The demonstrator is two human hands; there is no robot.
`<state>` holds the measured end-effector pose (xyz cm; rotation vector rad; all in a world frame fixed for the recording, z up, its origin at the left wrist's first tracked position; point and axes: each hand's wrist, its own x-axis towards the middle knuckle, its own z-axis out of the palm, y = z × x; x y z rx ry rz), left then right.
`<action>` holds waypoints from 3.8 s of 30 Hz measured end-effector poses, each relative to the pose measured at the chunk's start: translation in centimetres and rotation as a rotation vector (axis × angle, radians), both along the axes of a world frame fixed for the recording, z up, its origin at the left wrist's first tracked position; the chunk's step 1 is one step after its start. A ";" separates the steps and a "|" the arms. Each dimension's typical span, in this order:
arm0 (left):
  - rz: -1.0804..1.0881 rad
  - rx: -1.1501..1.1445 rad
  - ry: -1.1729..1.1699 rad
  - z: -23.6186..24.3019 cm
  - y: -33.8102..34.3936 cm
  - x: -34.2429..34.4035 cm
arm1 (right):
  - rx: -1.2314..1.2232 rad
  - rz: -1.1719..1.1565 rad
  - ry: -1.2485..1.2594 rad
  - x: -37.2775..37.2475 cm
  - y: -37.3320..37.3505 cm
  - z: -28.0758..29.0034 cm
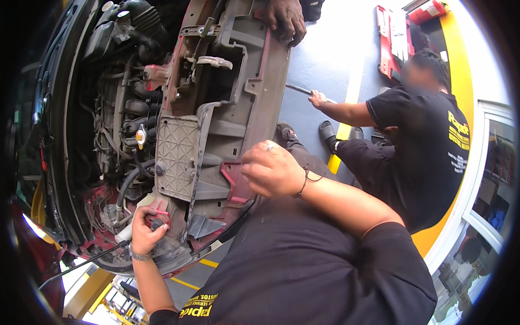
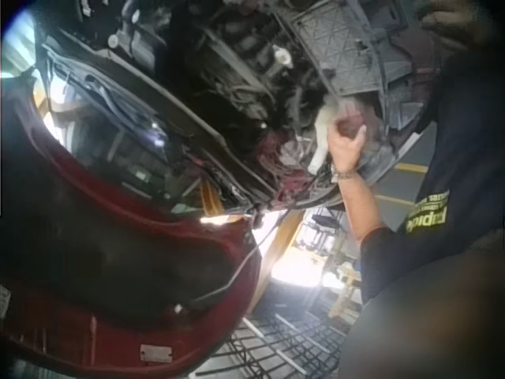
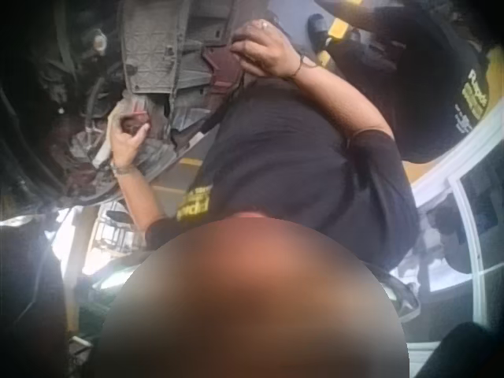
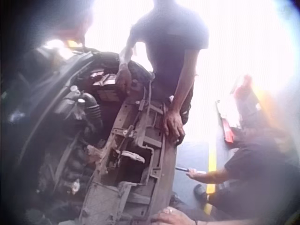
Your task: The person works under the hood of a red car, using a red-handled screwdriver to loosen and remove fasteners from a plastic cover. They then remove the cover and a black rubber component, inspecting them before repositioning the cover back into place.
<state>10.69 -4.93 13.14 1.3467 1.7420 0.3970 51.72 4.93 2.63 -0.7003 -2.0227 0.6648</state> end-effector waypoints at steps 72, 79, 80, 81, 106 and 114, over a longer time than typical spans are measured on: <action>0.354 -1.158 -1.096 -15.6 31.7 0.5 | 0.004 -0.220 -0.043 -2.0 4.1 -6.8; 0.320 -1.303 -1.370 -16.8 31.5 -0.1 | 0.000 -0.250 -0.073 -2.3 3.7 -6.7; 0.310 -1.298 -1.380 -16.9 31.3 -0.3 | 0.001 -0.244 -0.076 -2.2 3.9 -6.7; 0.322 -1.293 -1.345 -17.2 31.2 -0.9 | -0.007 -0.246 -0.082 -2.2 3.9 -6.6; -0.159 -0.571 -0.277 -13.1 32.5 -1.7 | 0.015 -0.230 -0.114 -1.7 4.6 -5.7; 0.213 -0.081 0.381 -4.4 21.1 -3.1 | 0.013 -0.238 -0.128 -2.0 4.0 -6.8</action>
